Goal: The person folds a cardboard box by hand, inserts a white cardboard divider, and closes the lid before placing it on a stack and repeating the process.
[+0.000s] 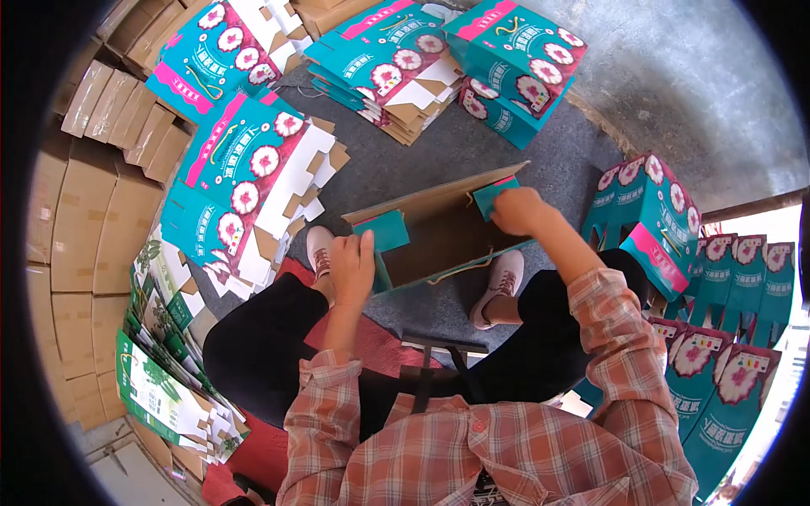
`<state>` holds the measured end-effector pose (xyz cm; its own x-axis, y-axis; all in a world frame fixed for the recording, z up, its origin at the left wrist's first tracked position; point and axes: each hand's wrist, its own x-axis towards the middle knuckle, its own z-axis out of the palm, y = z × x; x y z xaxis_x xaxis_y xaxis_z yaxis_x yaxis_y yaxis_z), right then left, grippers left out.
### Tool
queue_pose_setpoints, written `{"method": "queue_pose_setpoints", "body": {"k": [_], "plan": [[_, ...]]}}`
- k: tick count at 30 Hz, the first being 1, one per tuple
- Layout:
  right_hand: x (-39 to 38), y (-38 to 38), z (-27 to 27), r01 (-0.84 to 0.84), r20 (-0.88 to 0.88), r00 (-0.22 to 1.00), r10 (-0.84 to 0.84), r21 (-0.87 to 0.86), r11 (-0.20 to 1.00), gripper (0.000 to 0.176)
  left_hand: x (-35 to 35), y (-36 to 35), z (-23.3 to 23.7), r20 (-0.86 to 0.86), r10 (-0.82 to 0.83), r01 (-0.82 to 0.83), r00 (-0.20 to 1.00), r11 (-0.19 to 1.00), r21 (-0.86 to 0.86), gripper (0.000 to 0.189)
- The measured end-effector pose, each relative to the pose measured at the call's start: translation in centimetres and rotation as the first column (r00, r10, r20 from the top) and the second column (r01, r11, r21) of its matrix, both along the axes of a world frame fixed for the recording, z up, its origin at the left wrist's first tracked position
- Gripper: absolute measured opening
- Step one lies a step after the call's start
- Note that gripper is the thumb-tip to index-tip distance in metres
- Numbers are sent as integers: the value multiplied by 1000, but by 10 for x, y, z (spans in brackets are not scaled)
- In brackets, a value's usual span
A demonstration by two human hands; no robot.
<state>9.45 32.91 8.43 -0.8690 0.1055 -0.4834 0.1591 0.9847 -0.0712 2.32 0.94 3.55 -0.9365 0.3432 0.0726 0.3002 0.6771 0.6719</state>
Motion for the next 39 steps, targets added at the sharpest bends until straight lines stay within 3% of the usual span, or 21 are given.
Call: {"method": "queue_pose_setpoints", "body": {"k": [2, 4, 5, 9, 11, 15, 17, 18, 19, 20, 21, 22, 23, 25, 28, 31, 34, 35, 37, 38, 39], "plan": [[1, -16, -13, -230, 172, 966, 191, 244, 942, 25, 2, 1, 4, 16, -45, 44, 999, 998, 37, 42], [-1, -25, -24, -266, 201, 957, 211, 302, 916, 24, 8, -3, 8, -62, -212, 210, 975, 977, -35, 54], [-3, -30, -26, -298, 227, 947, 227, 358, 885, 24, 9, -4, 10, -62, -208, 206, 976, 978, -37, 54], [-5, -32, -14, -322, 304, 926, 222, 333, 886, 26, 10, 1, 24, 14, -305, 304, 952, 939, -162, 57], [-4, -30, -15, -290, 254, 945, 207, 357, 888, 25, 12, 3, 25, 22, -309, 306, 951, 925, -225, 58], [2, -16, -29, -241, 247, 955, 163, 330, 913, 24, 16, 6, 22, 54, -247, 253, 968, 952, -175, 56], [9, -5, -20, -184, 59, 983, 174, 295, 938, 20, 12, 6, 21, 53, -242, 247, 969, 958, -148, 54], [11, 2, -16, -57, -1, 998, 58, 217, 975, 30, 12, 5, 20, 55, -238, 244, 970, 961, -129, 54], [15, 15, -23, -57, 5, 998, 58, 214, 975, 30, 15, 3, 19, 65, -236, 242, 970, 964, -110, 53], [14, 41, -36, 40, -131, 990, -43, -31, 999, 42, 16, 2, 20, 67, -237, 243, 969, 964, -108, 53], [11, 57, -42, 101, -236, 956, -172, -283, 954, 54, 16, 3, 23, 77, -243, 250, 967, 963, -103, 53], [8, 59, -23, 456, 77, 875, -478, -465, 759, 81, 17, 3, 24, 88, -246, 254, 965, 962, -100, 53], [8, 59, -20, 450, 75, 878, -472, -465, 763, 81, 17, 3, 25, 87, -240, 248, 967, 964, -99, 53], [10, 56, -14, 676, 230, 642, -731, -620, 398, 100, 17, 2, 26, 108, -248, 259, 963, 960, -108, 54], [7, 60, -3, 702, 322, 630, -706, -626, 341, 114, 16, 0, 18, 75, -264, 271, 962, 955, -116, 49], [11, 61, 3, 693, 385, 632, -673, -669, 269, 108, 16, -4, 14, 49, -269, 273, 962, 956, -111, 47], [20, 64, 3, 658, 380, 665, -643, -706, 264, 103, 17, -16, 6, 243, -104, 89, 965, 993, 72, 46], [23, 69, -2, 664, 386, 658, -646, -701, 258, 103, 18, -19, 14, 250, -109, 95, 962, 993, 71, 46], [24, 69, -12, 493, 174, 841, -513, -636, 593, 87, 22, -34, 31, 229, -10, -13, 973, 995, 99, 45], [20, 67, -15, 489, 178, 845, -504, -638, 595, 87, 21, -40, 21, 141, -7, -6, 990, 995, 97, 45], [18, 65, -17, 346, -5, 924, -382, -412, 843, 89, 21, -43, 20, 144, -1, -13, 990, 995, 95, 45]]}}
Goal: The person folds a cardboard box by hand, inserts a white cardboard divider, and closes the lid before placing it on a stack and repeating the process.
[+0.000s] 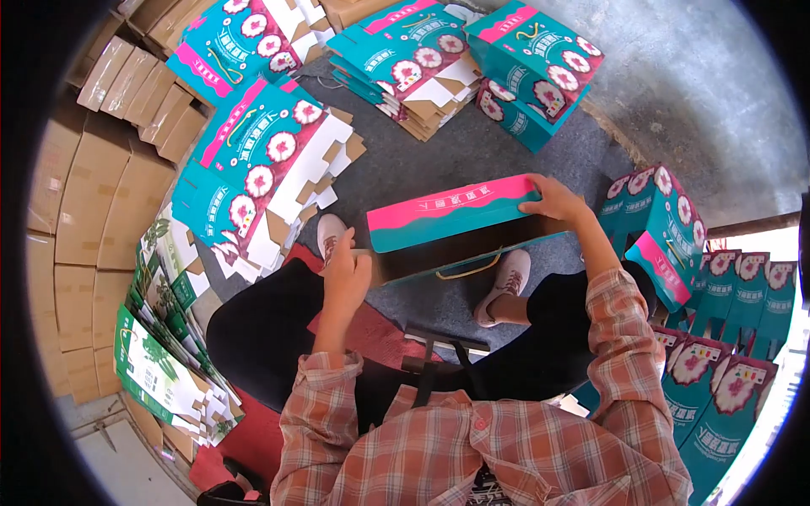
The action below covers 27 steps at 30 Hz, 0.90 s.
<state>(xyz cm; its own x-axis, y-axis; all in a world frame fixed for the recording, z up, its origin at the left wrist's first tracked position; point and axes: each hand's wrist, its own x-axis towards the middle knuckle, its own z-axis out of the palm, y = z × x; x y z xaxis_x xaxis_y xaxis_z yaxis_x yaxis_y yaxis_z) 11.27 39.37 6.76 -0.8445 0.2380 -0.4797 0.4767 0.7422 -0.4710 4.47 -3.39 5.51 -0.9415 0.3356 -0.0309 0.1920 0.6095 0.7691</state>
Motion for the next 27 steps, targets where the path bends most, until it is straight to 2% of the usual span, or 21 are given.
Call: {"method": "queue_pose_setpoints", "body": {"k": [1, 2, 4, 8, 9, 10, 12, 13, 14, 15, 16, 18, 19, 20, 21, 22, 23, 24, 25, 26, 27], "plan": [[0, -5, 2, -156, -8, 986, 168, 328, 932, 91, 0, 0, 2, 7, -27, 27, 1000, 1000, 10, 43], [-1, -10, 3, -158, -1, 986, 167, 325, 932, 91, 0, 1, 4, 14, -57, 57, 998, 998, 21, 42], [-7, -23, 7, -243, 2, 959, 284, 524, 816, 91, 0, 5, 7, 22, -102, 101, 995, 994, 40, 41], [-22, -37, 12, -319, 44, 940, 338, 459, 829, 94, -2, 12, 8, 67, -243, 242, 968, 970, 22, 36], [-23, -38, 5, -357, 69, 927, 369, 460, 813, 96, -3, 14, 8, 162, -245, 236, 956, 969, 69, 38], [-25, -41, 5, -401, 99, 910, 403, 459, 793, 97, -8, 17, 6, 158, -259, 251, 953, 965, 68, 38], [-27, -44, 6, -427, 154, 902, 404, 459, 779, 99, -13, 17, -8, 244, -284, 225, 927, 944, 242, 43], [-27, -46, 6, -414, 161, 909, 385, 470, 780, 98, -13, 18, -20, 252, -282, 223, 926, 945, 240, 43], [-27, -47, 3, -402, 169, 914, 368, 479, 780, 98, -14, 19, -30, 30, -316, 315, 948, 948, 51, 52], [-27, -48, -1, -411, 178, 911, 373, 470, 781, 98, -13, 18, -41, -181, -378, 353, 908, 923, -155, 62], [-24, -47, -4, -377, 104, 920, 377, 491, 785, 92, -10, 19, -42, -164, -376, 353, 912, 923, -155, 62], [-18, -45, -10, -348, 44, 924, 380, 510, 786, 87, -7, 27, -45, -168, -303, 244, 938, 921, -303, 84], [-18, -47, -5, -342, 38, 923, 382, 533, 774, 82, -9, 28, -48, -31, -259, 240, 965, 927, -288, 104], [-18, -49, -1, -331, 27, 924, 381, 555, 763, 77, -9, 26, -55, -26, -259, 241, 965, 927, -287, 104], [-20, -44, 7, -328, 30, 926, 375, 554, 765, 77, -12, 24, -65, -18, -239, 232, 971, 957, -175, 107], [-20, -37, 23, -227, -55, 946, 320, 593, 773, 71, -12, 21, -72, -2, -225, 225, 974, 972, -61, 109], [-19, -27, 35, -123, -141, 953, 268, 627, 770, 67, -12, 21, -73, 2, -238, 237, 971, 970, -57, 109], [-18, -16, 44, -116, -140, 956, 260, 631, 767, 67, -14, 20, -74, 125, -243, 250, 962, 967, -42, 110], [-16, -3, 54, -92, 35, 996, 87, 556, 826, 65, -17, 21, -73, 243, -248, 262, 938, 965, -26, 112], [-13, 11, 59, -41, 220, 972, -76, 483, 874, 68, -20, 20, -79, 238, -259, 271, 936, 962, -18, 112], [-9, 22, 51, -75, 255, 967, -27, 384, 920, 80, -20, 18, -85, 190, -266, 272, 945, 962, -5, 111]]}}
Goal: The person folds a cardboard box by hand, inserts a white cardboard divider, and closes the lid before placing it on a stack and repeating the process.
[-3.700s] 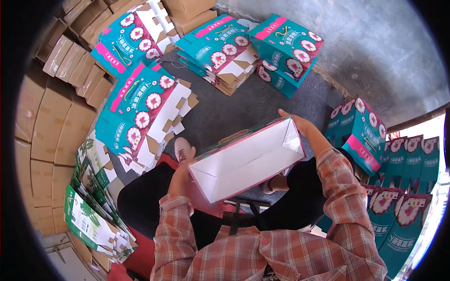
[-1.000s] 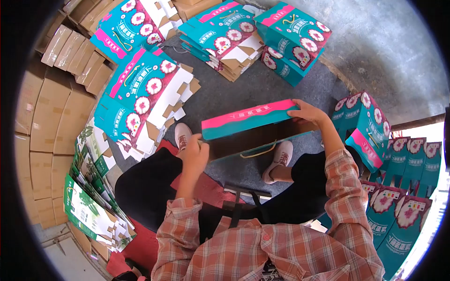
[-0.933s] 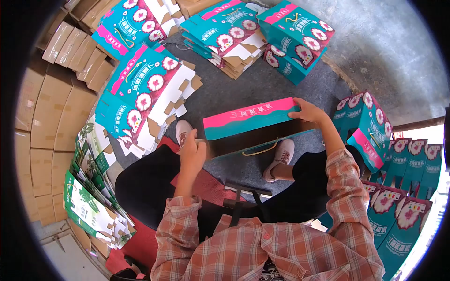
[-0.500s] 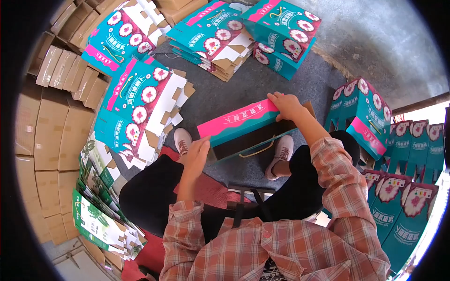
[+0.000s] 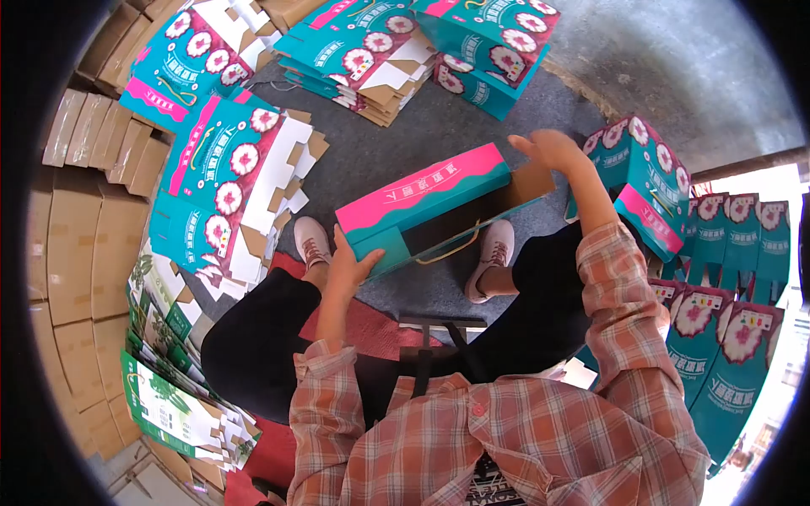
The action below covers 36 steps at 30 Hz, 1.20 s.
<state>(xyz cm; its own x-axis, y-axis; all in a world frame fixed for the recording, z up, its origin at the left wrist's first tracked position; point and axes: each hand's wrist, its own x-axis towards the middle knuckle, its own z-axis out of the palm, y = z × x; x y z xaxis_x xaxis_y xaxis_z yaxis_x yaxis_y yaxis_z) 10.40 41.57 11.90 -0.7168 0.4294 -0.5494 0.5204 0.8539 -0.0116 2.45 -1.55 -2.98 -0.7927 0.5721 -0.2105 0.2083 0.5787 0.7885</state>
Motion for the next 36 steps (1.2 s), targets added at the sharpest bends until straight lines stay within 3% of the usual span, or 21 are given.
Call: {"method": "queue_pose_setpoints", "body": {"k": [1, 2, 3, 4, 6, 12, 14, 15, 16, 18, 20, 21, 22, 24, 25, 26, 27, 29, 30, 34, 36], "plan": [[6, -7, 7, 7, 3, 1000, -7, 5, 1000, 80, 1, 0, -4, -42, 1, 0, 999, 1000, 24, 111], [12, -24, 18, 94, 5, 995, -98, -331, 939, 85, 1, 2, -1, -40, -2, 3, 999, 1000, 28, 111], [17, -39, 24, 163, 37, 983, -180, -629, 760, 90, 0, 2, 2, -36, -10, 11, 999, 1000, 20, 112], [19, -47, 21, 162, 38, 983, -177, -628, 762, 90, 0, 2, 3, -32, -15, 16, 999, 1000, 11, 112], [22, -57, 10, -164, 19, 976, 216, -586, 794, 97, -1, 1, -4, -41, -9, 10, 999, 1000, 12, 110], [28, -39, -7, -348, -19, 919, 395, -513, 785, 85, -1, -1, 0, -57, -44, 54, 997, 981, 188, 93], [12, -36, -7, -267, 26, 946, 323, -502, 823, 90, -6, -5, 10, -44, -56, 65, 997, 970, 232, 85], [6, -35, -7, -186, 70, 966, 250, -485, 854, 95, -12, -10, 18, 424, 80, -165, 902, 972, 167, 76], [5, -35, -14, -187, 65, 966, 250, -488, 852, 95, -15, -13, 28, 783, 209, -338, 585, 941, 2, 68], [3, -38, -31, -223, -104, 973, 207, -175, 959, 97, -9, -11, 52, 785, 235, -361, 573, 932, -16, 62], [4, -51, -37, -161, -138, 979, 151, -68, 985, 102, 4, -7, 57, 788, 261, -384, 557, 923, -34, 57], [3, -56, -38, -87, -172, 981, 93, 44, 995, 106, 11, -3, 54, 536, 225, -234, 814, 971, -51, 54], [-1, -52, -47, -76, -175, 981, 83, 45, 996, 106, 14, 0, 52, 226, 110, -86, 968, 990, -116, 52], [-2, -36, -69, 57, -29, 998, -64, -211, 976, 117, 11, 8, 67, 296, 73, -35, 952, 991, -132, 61], [-1, -34, -67, 78, -30, 996, -86, -200, 977, 117, 8, 11, 72, 363, 55, 0, 930, 989, -150, 69], [-2, -36, -63, 96, 1, 995, -98, -224, 970, 117, 7, 12, 59, 390, 75, -79, 918, 997, -4, 55], [-3, -37, -57, 110, 31, 994, -106, -249, 962, 118, 6, 9, 49, 388, 54, -61, 920, 998, 5, 55], [-3, -32, -66, 81, -8, 996, -85, -247, 966, 112, 3, 11, 58, 496, 98, -96, 863, 995, -29, 56], [-3, -29, -69, 36, -40, 998, -48, -249, 968, 106, -7, 5, 48, 526, 75, -31, 847, 995, -93, 70], [-2, -29, -60, -14, -18, 1000, 9, -287, 958, 98, -11, -1, 30, 501, 92, 1, 861, 983, -181, 58], [-1, -30, -58, -59, -41, 998, 50, -262, 963, 92, -8, -1, 30, 457, 29, -18, 889, 999, -29, 60]]}}
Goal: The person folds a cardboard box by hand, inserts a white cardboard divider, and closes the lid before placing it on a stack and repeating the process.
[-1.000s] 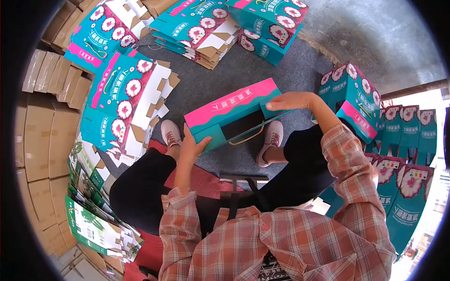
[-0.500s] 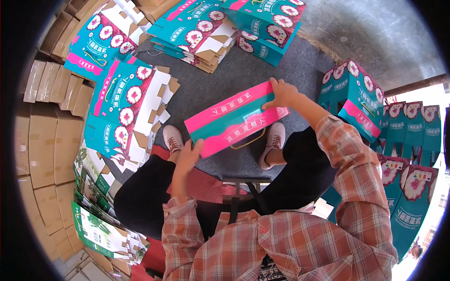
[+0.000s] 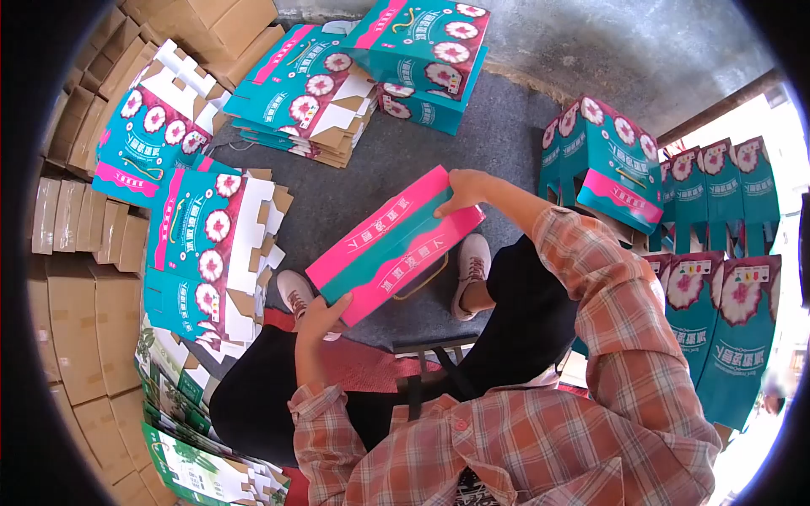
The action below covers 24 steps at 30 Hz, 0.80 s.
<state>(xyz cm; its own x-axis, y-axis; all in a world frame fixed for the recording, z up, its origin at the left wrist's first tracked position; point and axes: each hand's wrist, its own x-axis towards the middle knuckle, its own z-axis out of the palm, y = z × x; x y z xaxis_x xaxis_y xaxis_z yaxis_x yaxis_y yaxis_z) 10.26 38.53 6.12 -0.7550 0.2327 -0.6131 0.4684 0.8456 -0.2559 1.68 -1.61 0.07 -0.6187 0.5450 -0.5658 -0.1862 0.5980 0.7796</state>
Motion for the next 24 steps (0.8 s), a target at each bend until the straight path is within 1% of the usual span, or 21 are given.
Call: {"method": "queue_pose_setpoints", "body": {"k": [1, 3, 4, 5, 6, 7, 9, 11, 13, 15, 16, 17, 18, 19, 20, 21, 22, 24], "plan": [[0, 2, 8, -2, 1, 1000, 2, 1, 1000, 92, 1, 1, 3, 1, 2, -2, 1000, 1000, 1, 60], [3, 12, 45, 0, 20, 1000, 1, -41, 999, 90, 1, 12, 17, 92, 12, -12, 996, 1000, -4, 58], [12, 19, 57, 16, -83, 996, -16, 0, 1000, 89, 2, 22, 31, 89, 12, -12, 996, 1000, -2, 58], [24, 30, 70, 38, -189, 982, -29, 43, 998, 88, 5, 36, 50, 46, -22, 23, 999, 1000, -16, 58], [39, 42, 81, 52, -297, 954, -31, 62, 997, 83, 10, 52, 68, 4, -58, 58, 998, 998, -29, 57], [57, 55, 93, 68, -403, 915, -29, 84, 994, 78, 18, 69, 82, -4, -61, 61, 998, 998, -19, 57], [100, 72, 129, 162, -566, 821, -69, 116, 980, 68, 37, 108, 111, -63, -66, 76, 996, 980, 185, 57], [150, 70, 168, 337, -744, 624, -238, -18, 941, 60, 58, 152, 136, -193, -60, 95, 979, 979, 179, 58], [202, 95, 180, 408, -747, 517, -417, -213, 888, 54, 75, 203, 124, -382, -128, 191, 915, 973, 132, 63], [240, 100, 179, 509, -801, 187, -568, -416, 754, 52, 97, 262, 132, -683, -41, 290, 729, 923, 254, 64], [260, 117, 166, 490, -772, -28, -635, -564, 664, 54, 107, 290, 132, -654, -45, 321, 755, 895, 309, 68], [281, 141, 142, 434, -697, -239, -676, -699, 568, 57, 117, 318, 129, -623, -53, 348, 781, 865, 362, 72], [306, 168, 118, 483, -668, -353, -655, -730, 484, 56, 127, 345, 125, -592, -113, 372, 798, 865, 337, 75], [310, 175, 113, 428, -590, -496, -637, -805, 412, 56, 136, 370, 120, -559, -176, 400, 810, 863, 309, 79], [317, 184, 106, 383, -526, -583, -620, -850, 361, 59, 143, 392, 115, -558, -186, 408, 808, 862, 302, 79], [326, 194, 101, 335, -458, -663, -592, -889, 313, 61, 151, 413, 109, -545, -270, 476, 794, 833, 281, 80], [340, 209, 86, 344, -458, -669, -585, -889, 303, 61, 160, 432, 102, -527, -353, 544, 773, 797, 264, 81], [371, 242, 43, 330, -364, -848, -385, -931, 154, 59, 181, 460, 82, -526, -372, 572, 765, 767, 290, 82]]}}
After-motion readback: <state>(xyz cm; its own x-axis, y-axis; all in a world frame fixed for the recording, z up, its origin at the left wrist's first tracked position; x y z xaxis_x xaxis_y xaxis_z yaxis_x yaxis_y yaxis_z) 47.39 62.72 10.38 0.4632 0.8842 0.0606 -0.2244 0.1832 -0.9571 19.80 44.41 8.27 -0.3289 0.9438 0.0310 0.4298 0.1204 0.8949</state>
